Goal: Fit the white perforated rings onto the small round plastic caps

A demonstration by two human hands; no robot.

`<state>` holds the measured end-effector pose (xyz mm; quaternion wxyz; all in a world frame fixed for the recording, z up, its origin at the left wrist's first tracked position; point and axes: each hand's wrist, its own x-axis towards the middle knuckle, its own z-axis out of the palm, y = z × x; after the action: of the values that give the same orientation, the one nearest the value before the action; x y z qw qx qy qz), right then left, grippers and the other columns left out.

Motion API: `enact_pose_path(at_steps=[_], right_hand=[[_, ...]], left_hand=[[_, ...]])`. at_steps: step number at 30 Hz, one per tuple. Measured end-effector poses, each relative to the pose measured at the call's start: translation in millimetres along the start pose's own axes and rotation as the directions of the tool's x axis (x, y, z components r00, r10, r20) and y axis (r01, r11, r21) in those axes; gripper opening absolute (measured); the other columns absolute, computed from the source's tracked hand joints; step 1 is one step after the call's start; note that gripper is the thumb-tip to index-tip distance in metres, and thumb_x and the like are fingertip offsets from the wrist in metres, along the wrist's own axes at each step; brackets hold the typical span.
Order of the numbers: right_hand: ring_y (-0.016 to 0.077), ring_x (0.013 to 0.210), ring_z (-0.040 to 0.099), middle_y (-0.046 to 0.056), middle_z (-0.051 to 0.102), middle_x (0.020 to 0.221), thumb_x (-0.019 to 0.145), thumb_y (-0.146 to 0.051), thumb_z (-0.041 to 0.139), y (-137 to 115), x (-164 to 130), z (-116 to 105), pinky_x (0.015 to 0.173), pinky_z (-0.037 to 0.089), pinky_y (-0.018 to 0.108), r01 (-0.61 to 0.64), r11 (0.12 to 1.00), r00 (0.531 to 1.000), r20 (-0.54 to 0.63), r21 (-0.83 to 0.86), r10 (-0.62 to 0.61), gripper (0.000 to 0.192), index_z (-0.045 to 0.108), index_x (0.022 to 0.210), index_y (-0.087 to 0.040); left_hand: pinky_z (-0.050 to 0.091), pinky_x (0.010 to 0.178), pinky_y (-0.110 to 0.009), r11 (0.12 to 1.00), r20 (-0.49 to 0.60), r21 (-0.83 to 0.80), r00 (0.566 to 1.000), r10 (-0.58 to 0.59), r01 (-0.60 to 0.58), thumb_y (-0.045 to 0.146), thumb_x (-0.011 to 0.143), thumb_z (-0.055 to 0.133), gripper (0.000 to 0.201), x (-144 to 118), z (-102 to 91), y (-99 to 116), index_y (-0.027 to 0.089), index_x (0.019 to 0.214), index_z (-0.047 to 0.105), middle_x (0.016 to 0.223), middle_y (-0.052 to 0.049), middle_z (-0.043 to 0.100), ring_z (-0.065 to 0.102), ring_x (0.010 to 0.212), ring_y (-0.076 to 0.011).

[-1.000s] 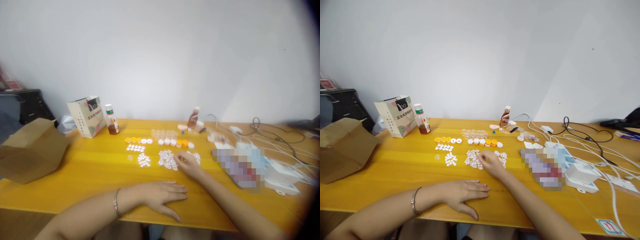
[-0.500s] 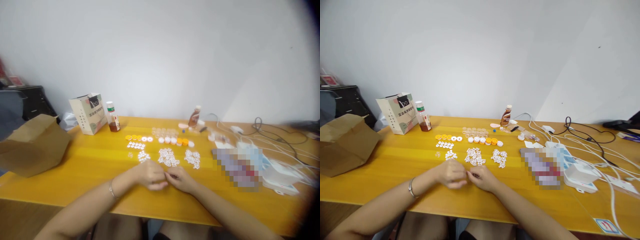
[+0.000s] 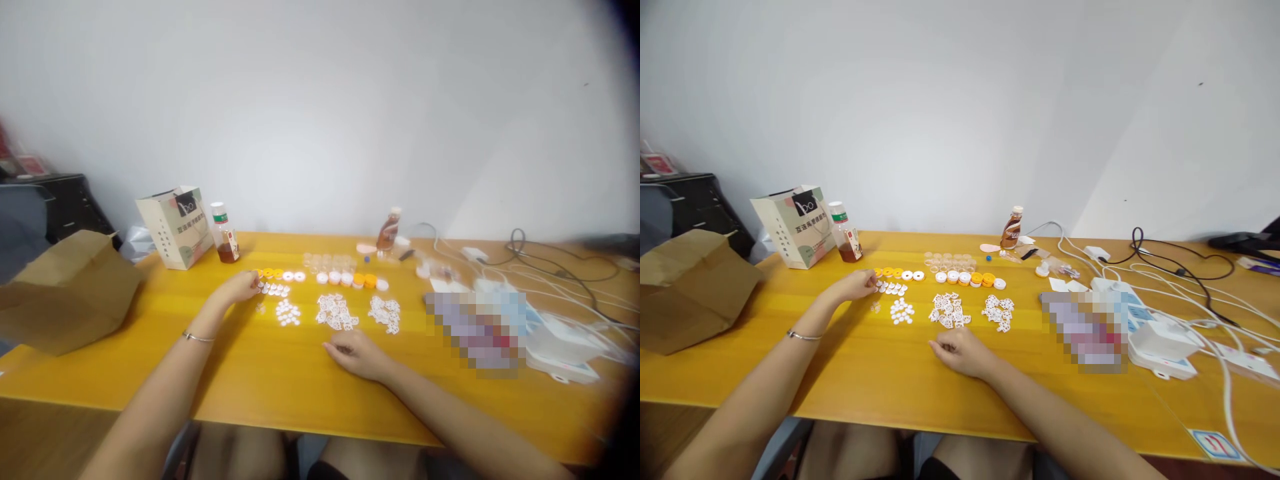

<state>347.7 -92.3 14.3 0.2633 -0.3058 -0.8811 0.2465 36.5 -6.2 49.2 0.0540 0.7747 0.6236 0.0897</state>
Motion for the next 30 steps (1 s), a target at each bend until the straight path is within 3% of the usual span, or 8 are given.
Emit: enact_pose_path(at_steps=[7,9,10,13,17,20,30], right_hand=[[0.0079,0.045,0.028,-0.005,0.028,0.048,0.084,-0.033,0.037,0.9,0.3,-1.2,0.046,0.022,0.023,-0.017,1.0,1.0,0.026,-0.01,0.017,0.038,0.031,0.048,-0.019],[0.0079,0.045,0.028,-0.005,0.028,0.048,0.084,-0.034,0.037,1.3,0.5,-1.1,0.046,0.022,0.023,-0.026,1.0,0.999,0.035,-0.013,0.027,0.039,0.031,0.048,-0.019],[0.0079,0.045,0.028,-0.005,0.028,0.048,0.084,-0.034,0.036,1.5,0.6,-0.9,0.046,0.022,0.023,-0.029,1.0,0.999,0.033,-0.011,0.029,0.04,0.031,0.048,-0.019],[0.0077,0.044,0.027,-0.005,0.027,0.047,0.084,-0.036,0.036,2.4,1.1,-0.1,0.045,0.021,0.022,-0.03,0.999,0.999,0.017,-0.013,0.031,0.041,0.032,0.048,-0.019],[0.0068,0.044,0.026,-0.006,0.027,0.047,0.085,-0.035,0.036,4.5,1.7,0.9,0.045,0.021,0.021,-0.036,0.998,0.999,0.031,-0.052,0.038,0.04,0.031,0.049,-0.018],[0.0064,0.045,0.027,-0.006,0.028,0.047,0.085,-0.036,0.035,5.9,1.9,1.1,0.044,0.022,0.021,-0.036,0.998,0.998,0.04,-0.06,0.039,0.04,0.032,0.05,-0.018],[0.0064,0.045,0.027,-0.006,0.027,0.047,0.084,-0.035,0.036,4.9,2.2,0.0,0.044,0.022,0.02,-0.055,0.998,0.997,0.049,-0.043,0.057,0.039,0.031,0.051,-0.018]], left_hand=[[0.035,0.055,-0.025,1.0,-0.045,0.015,0.999,0.0,0.0,0.022,0.072,0.047,0.013,-4.7,-7.3,15.2,0.016,0.073,0.058,0.074,-0.008,0.062,0.055,0.064,-0.0187],[0.036,0.058,-0.024,0.998,-0.073,-0.017,0.996,0.058,-0.059,0.026,0.075,0.046,0.015,-10.3,-9.7,32.5,0.017,0.077,0.058,0.075,-0.006,0.062,0.055,0.066,-0.0169],[0.037,0.06,-0.023,0.985,-0.091,-0.074,0.985,0.149,-0.156,0.027,0.075,0.046,0.015,-13.9,-9.4,43.3,0.017,0.078,0.057,0.075,-0.005,0.062,0.054,0.066,-0.0156],[0.037,0.06,-0.021,0.872,-0.048,-0.22,0.898,0.438,-0.437,0.03,0.078,0.046,0.017,-26.1,-1.9,78.0,0.017,0.08,0.057,0.075,-0.002,0.06,0.053,0.066,-0.0126],[0.036,0.058,-0.019,0.774,0.094,-0.271,0.784,0.614,-0.573,0.027,0.077,0.048,0.012,-37.7,16.4,107.9,0.018,0.078,0.056,0.074,0.001,0.059,0.051,0.063,-0.0099],[0.035,0.059,-0.019,0.757,0.139,-0.248,0.751,0.645,-0.604,0.025,0.076,0.049,0.01,-39.2,25.2,113.5,0.018,0.078,0.055,0.073,0.001,0.058,0.05,0.063,-0.0095],[0.035,0.057,-0.019,0.768,0.152,-0.284,0.764,0.627,-0.574,0.024,0.077,0.049,0.01,-40.8,21.0,113.1,0.017,0.079,0.055,0.074,0.0,0.058,0.049,0.063,-0.0098]])
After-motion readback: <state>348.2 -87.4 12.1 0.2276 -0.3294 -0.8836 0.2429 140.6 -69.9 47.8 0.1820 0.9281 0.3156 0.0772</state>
